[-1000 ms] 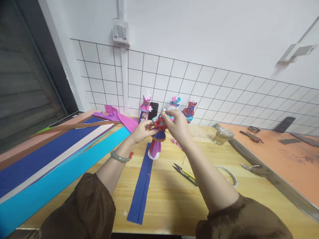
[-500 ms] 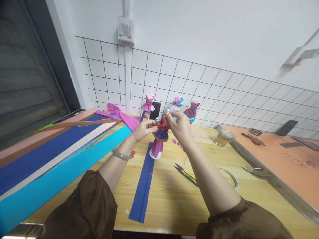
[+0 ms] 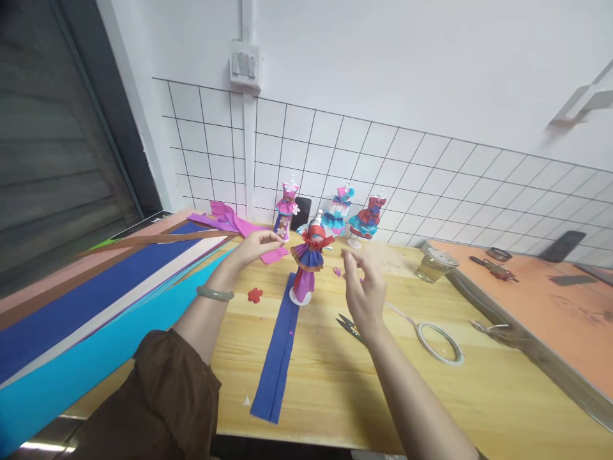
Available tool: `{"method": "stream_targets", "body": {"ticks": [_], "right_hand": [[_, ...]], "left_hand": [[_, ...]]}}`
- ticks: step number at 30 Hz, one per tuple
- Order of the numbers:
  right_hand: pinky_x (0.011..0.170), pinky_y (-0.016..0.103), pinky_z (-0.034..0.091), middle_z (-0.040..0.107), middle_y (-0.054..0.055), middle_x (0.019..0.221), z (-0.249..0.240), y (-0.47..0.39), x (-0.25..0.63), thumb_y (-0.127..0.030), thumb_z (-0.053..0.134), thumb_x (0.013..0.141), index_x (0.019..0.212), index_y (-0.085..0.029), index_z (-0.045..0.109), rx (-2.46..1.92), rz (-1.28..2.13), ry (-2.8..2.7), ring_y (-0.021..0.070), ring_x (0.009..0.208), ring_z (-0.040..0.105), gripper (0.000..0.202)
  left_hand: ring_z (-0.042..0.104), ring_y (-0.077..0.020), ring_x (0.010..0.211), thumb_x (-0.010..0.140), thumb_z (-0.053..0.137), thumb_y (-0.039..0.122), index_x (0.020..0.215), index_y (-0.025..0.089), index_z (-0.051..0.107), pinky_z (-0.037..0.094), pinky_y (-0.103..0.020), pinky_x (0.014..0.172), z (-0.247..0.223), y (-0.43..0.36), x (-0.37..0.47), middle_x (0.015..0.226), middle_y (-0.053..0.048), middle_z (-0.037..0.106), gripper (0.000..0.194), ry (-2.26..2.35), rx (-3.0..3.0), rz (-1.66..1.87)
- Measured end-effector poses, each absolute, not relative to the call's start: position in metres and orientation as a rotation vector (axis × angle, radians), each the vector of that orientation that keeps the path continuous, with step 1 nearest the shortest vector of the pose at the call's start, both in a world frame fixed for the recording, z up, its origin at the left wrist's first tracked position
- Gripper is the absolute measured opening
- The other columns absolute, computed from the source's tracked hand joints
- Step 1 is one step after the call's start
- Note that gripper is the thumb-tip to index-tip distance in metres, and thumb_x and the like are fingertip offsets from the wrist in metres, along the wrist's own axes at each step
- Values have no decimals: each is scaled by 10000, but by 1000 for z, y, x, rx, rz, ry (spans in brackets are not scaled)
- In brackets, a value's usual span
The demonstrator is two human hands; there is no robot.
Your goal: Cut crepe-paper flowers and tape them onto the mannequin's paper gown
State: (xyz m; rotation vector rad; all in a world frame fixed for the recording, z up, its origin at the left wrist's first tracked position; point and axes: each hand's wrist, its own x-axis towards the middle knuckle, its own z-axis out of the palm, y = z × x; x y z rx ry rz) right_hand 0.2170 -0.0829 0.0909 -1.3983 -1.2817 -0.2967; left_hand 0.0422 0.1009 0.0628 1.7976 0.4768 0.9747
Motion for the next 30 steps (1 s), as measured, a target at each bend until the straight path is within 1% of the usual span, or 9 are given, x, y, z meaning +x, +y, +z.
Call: {"method": "stream_targets", "body": {"ticks": [2, 4, 6, 9, 13, 17, 22, 26, 30], "right_hand": [[724, 344, 443, 632, 74, 820, 66, -94, 214, -323, 421, 864, 836, -183, 613, -1401, -228, -1386, 196, 803, 580, 240], [685, 339, 448, 625, 78, 773, 44, -101, 208, -293, 422, 864, 787, -191, 591, -1371, -134, -1576, 196, 756, 580, 212], [642, 318, 451, 627, 82, 760, 29, -101, 200, -260, 402, 872, 818, -191, 584, -1324, -30, -1774, 185, 712, 580, 202], [654, 296, 451, 637, 75, 786, 17, -95, 184, -238, 375, 885, 897, -190, 586, -1289, 76, -2020, 171, 716, 584, 217], [664, 286, 448, 634, 68, 778, 9, -87, 167, -240, 344, 898, 925, -176, 592, -1271, 132, -2189, 163, 720, 580, 258], [659, 273, 450, 638, 70, 776, -3, -86, 161, -242, 317, 910, 912, -172, 595, -1270, 207, -2198, 158, 724, 587, 286], [680, 276, 455, 646, 72, 809, -9, -88, 163, -251, 325, 910, 906, -178, 593, -1280, 284, -2154, 161, 745, 595, 278], [658, 267, 449, 640, 63, 784, -7, -89, 162, -240, 325, 908, 882, -182, 593, -1298, 320, -2141, 156, 720, 591, 276], [664, 265, 445, 641, 62, 798, -6, -90, 161, -232, 334, 905, 875, -179, 593, -1286, 344, -2138, 155, 728, 590, 266]], "left_hand": [[565, -145, 679, 663, 598, 346, 737, 121, 628, 417, -262, 630, 51, 99, 27, 739, -44, 639, 239, 652, 1900, 830], [558, -144, 609, 634, 611, 333, 691, 126, 637, 401, -256, 573, 36, 94, 12, 671, -35, 638, 216, 805, 1997, 631], [557, -143, 550, 612, 617, 309, 655, 122, 648, 395, -252, 536, 22, 87, 1, 595, -41, 635, 194, 865, 2002, 447], [577, -154, 553, 600, 617, 310, 587, 121, 651, 405, -245, 542, 5, 79, -7, 556, -52, 640, 192, 873, 2015, 371], [594, -161, 611, 636, 579, 313, 633, 131, 668, 409, -247, 573, -4, 75, -8, 623, -57, 668, 202, 915, 2042, 413], [602, -175, 697, 633, 576, 279, 718, 148, 673, 409, -252, 608, -9, 76, -10, 709, -53, 687, 183, 985, 2063, 508], [595, -173, 643, 642, 554, 258, 658, 156, 665, 397, -253, 570, -11, 76, -12, 639, -37, 672, 151, 971, 2083, 504], [596, -167, 640, 665, 523, 246, 635, 167, 648, 393, -255, 576, -9, 74, -13, 638, -26, 666, 150, 952, 2101, 519], [596, -169, 639, 688, 516, 277, 641, 168, 639, 398, -261, 589, -6, 72, -14, 643, -25, 663, 171, 935, 2106, 535]]}}
